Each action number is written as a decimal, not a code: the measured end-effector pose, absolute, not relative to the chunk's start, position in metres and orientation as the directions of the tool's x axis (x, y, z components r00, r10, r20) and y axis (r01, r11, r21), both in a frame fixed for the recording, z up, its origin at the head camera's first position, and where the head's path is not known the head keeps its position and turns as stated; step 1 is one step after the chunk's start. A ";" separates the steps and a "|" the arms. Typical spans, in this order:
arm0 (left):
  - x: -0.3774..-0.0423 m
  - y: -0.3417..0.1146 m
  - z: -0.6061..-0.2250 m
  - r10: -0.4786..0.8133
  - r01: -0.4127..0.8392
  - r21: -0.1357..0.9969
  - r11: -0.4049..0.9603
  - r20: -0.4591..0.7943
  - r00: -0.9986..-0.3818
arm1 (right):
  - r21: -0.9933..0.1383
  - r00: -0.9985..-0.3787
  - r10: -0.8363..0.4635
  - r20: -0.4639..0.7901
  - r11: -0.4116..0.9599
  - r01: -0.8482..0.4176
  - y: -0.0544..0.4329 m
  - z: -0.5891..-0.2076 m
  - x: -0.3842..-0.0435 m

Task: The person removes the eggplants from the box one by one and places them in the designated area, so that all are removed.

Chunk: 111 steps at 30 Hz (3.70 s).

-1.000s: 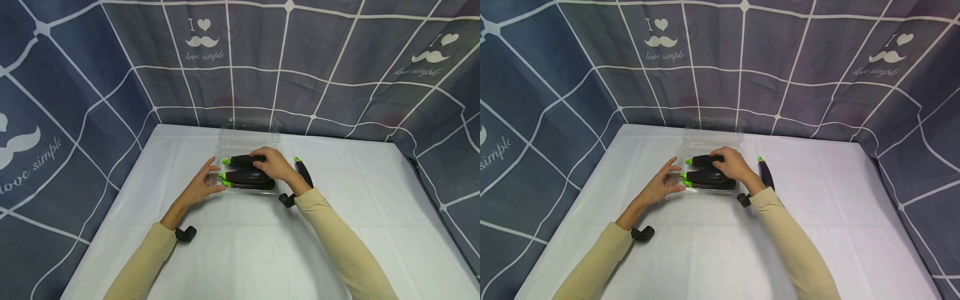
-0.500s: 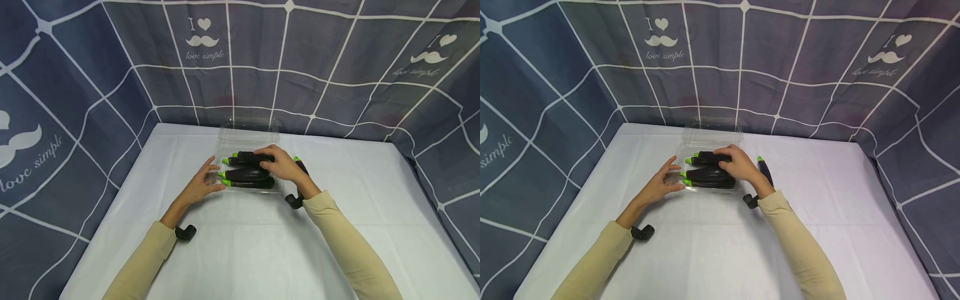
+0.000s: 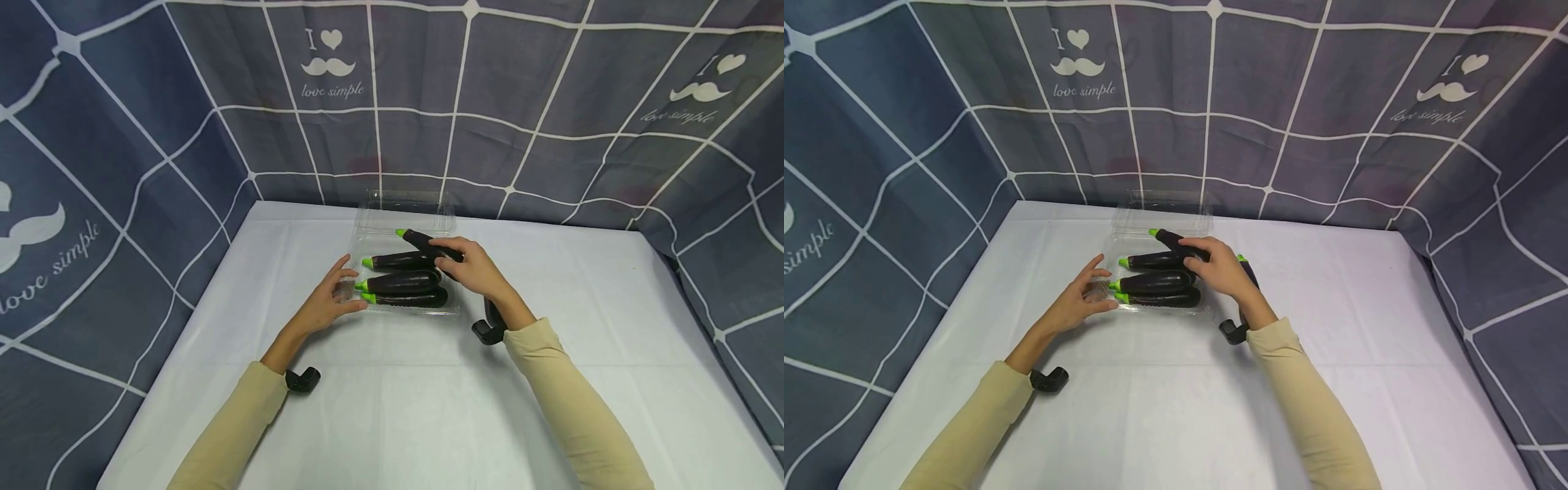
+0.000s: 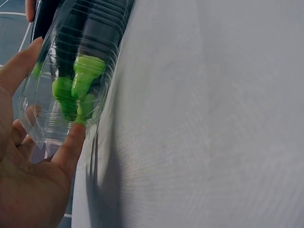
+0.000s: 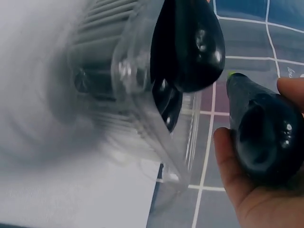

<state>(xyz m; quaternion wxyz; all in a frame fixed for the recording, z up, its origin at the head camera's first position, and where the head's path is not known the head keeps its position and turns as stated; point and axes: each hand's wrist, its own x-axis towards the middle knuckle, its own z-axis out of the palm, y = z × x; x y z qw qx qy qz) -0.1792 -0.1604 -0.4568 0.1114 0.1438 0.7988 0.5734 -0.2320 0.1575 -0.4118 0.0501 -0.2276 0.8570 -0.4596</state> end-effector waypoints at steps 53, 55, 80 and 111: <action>-0.179 -0.162 -0.458 0.366 0.111 0.955 0.275 0.002 -0.931 | -0.889 -0.939 -0.339 0.049 0.415 -0.196 0.207 -0.426 -0.197; -0.179 -0.161 -0.459 0.365 0.110 0.955 0.276 0.002 -0.931 | -0.886 -0.942 -0.334 0.044 0.423 -0.192 0.208 -0.426 -0.197; -0.179 -0.161 -0.460 0.369 0.115 0.956 0.270 0.008 -0.930 | -0.876 -0.967 -0.253 -0.016 0.469 -0.108 0.239 -0.435 -0.188; -0.180 -0.160 -0.459 0.366 0.099 0.961 0.257 -0.002 -0.930 | -0.850 -0.973 -0.232 -0.001 0.513 -0.122 0.273 -0.448 -0.181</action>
